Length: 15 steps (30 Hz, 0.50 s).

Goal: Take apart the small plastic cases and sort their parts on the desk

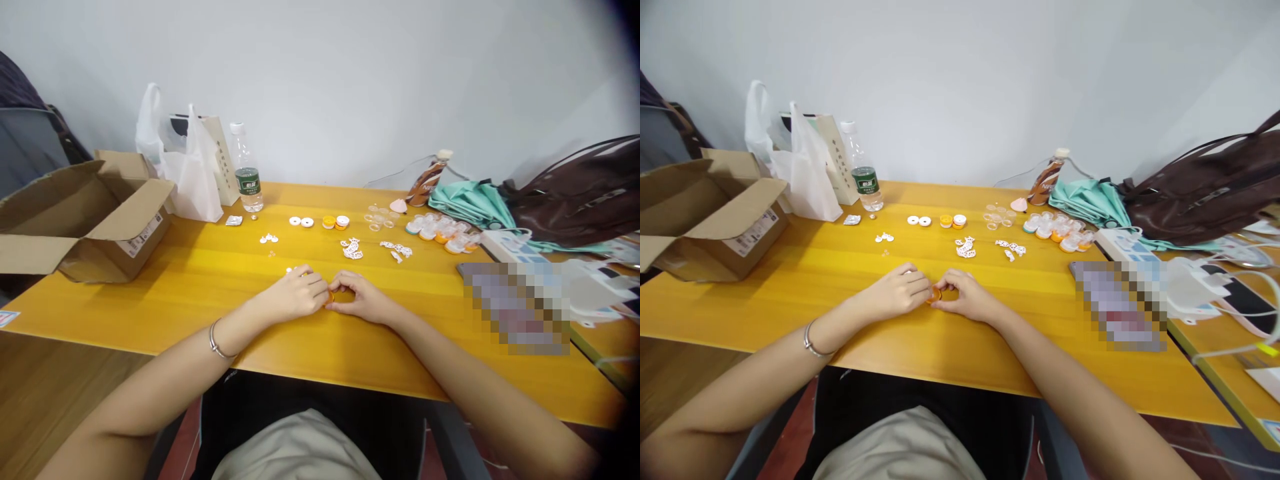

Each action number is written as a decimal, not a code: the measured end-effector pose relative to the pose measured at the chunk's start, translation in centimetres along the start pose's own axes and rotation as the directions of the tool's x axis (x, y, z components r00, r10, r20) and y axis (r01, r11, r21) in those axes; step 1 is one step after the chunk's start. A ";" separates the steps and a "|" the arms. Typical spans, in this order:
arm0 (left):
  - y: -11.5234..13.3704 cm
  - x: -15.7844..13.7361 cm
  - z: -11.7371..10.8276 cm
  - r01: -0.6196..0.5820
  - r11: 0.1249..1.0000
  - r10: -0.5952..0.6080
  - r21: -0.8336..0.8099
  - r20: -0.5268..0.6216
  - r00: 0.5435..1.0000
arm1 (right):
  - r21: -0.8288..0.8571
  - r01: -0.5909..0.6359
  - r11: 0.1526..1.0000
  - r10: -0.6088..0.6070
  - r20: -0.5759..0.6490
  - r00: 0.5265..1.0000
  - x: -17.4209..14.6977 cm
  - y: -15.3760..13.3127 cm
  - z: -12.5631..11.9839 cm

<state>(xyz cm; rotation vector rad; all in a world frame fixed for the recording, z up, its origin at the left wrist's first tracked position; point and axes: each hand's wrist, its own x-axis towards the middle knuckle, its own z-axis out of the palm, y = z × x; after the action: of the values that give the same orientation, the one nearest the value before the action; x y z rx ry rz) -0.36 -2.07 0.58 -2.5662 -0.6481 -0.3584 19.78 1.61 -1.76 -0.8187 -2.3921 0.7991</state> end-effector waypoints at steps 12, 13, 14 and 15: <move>0.0 0.2 0.0 -0.030 1.000 0.030 -0.002 -0.020 0.999 | 0.011 -0.017 1.000 0.017 -0.006 1.000 0.1 -0.3 0.0; 0.0 0.2 0.0 -0.024 1.000 0.024 -0.017 -0.021 1.000 | 0.012 -0.017 1.000 0.017 -0.004 1.000 0.1 -0.2 0.0; 0.0 0.2 0.1 -0.014 0.999 0.013 -0.036 -0.021 1.000 | 0.015 -0.017 1.000 0.017 -0.004 1.000 0.1 -0.2 0.0; -0.1 0.2 0.2 0.001 0.998 -0.003 -0.058 -0.021 1.000 | 0.017 -0.019 1.000 0.019 -0.006 1.000 0.1 -0.1 0.0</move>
<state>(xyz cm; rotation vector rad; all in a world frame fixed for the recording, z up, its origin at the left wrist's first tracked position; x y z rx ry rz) -0.18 -1.83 0.53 -2.6133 -0.6414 -0.4107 19.61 1.59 -1.66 -0.8367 -2.3722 0.8221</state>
